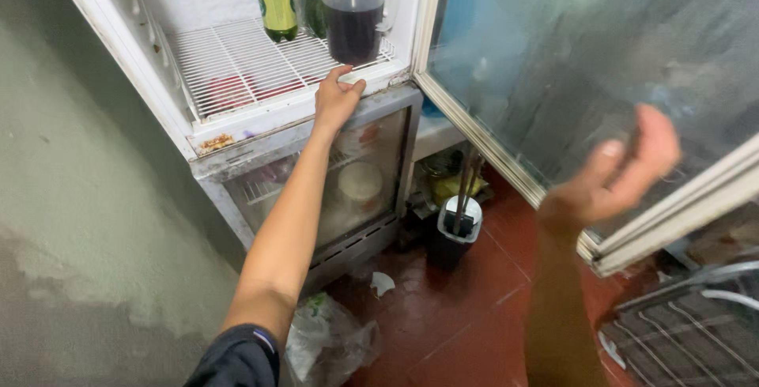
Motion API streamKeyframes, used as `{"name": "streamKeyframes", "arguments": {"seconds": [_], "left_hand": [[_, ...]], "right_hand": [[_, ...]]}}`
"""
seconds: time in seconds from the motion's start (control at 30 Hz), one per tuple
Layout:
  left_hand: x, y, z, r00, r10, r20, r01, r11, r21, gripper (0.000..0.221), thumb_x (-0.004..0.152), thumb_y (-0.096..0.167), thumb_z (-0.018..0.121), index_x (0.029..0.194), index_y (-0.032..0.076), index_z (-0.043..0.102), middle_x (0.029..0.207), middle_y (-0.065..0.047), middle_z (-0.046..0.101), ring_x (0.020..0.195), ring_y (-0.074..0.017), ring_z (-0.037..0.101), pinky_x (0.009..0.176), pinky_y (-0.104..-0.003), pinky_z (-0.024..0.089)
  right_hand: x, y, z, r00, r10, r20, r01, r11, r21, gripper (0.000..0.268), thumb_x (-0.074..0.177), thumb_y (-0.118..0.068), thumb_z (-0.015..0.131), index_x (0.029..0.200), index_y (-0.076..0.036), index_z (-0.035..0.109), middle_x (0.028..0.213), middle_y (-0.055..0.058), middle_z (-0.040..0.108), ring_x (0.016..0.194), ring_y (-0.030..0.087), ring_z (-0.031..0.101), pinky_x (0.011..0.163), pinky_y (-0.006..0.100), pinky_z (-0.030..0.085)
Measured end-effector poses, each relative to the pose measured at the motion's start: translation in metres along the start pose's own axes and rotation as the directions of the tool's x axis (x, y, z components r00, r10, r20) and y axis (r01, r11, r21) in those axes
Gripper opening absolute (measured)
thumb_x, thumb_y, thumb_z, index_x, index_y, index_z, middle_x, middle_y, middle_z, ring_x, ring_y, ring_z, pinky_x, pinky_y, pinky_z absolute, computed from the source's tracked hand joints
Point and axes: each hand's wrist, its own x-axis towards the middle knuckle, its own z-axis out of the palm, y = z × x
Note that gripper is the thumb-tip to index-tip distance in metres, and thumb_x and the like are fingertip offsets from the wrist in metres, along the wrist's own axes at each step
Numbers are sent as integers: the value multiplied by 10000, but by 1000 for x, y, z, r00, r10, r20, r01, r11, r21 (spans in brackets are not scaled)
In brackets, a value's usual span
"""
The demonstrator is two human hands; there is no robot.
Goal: The person removes a piece of watermelon from a bag, places it on a wooden cutting board, and slices it into smaller triangular pieces with a knife.
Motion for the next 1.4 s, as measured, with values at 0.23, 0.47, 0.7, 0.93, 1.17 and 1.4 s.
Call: {"name": "streamKeyframes", "arguments": {"seconds": [0.23,0.47,0.7,0.93,1.17,1.4], "left_hand": [[43,-36,-3,999,-13,51,13,1000,2,561,830,320,758,1333,104,634,978,-88,787,860,-230,772,803,-351,582],[76,-54,-13,1000,-4,6,4,998,63,504,836,241,758,1303,74,668,864,-96,769,803,-182,739,764,-324,573],[105,-79,-45,991,-98,-94,110,984,142,500,855,255,759,1303,53,664,891,-76,748,775,-179,719,755,-330,570],[100,-80,-53,980,-153,-125,176,965,196,650,807,365,817,1348,53,636,984,-129,733,852,-221,712,807,-349,573],[106,-83,-46,983,-84,-162,125,956,267,1225,652,420,970,1541,-50,269,1472,-303,431,1380,-413,434,1126,-452,389],[103,-82,-52,876,32,-481,116,955,274,1483,561,340,1031,1583,-48,29,1526,-344,333,1404,-461,381,1177,-480,332]], "right_hand": [[-81,70,209,553,458,696,-661,749,32,436,1071,-261,551,1427,-9,574,1410,184,644,1319,288,619,1102,388,499],[-112,192,418,492,623,608,-781,625,-8,715,1036,-447,632,1501,-9,310,1463,217,456,1263,321,472,987,404,470],[-111,207,482,456,592,665,-887,246,390,461,964,-428,781,735,-77,587,563,-1,458,452,105,396,432,316,292],[-105,154,486,470,591,656,-870,185,457,378,943,-359,822,809,-49,653,525,-45,424,416,64,361,396,275,288],[-129,104,503,428,528,734,-886,83,456,319,952,-322,788,1026,-14,753,627,-63,508,451,35,379,412,253,316],[-147,37,521,400,428,810,-907,59,416,313,971,-350,745,867,-56,729,614,-60,543,455,23,425,412,235,315]]}}
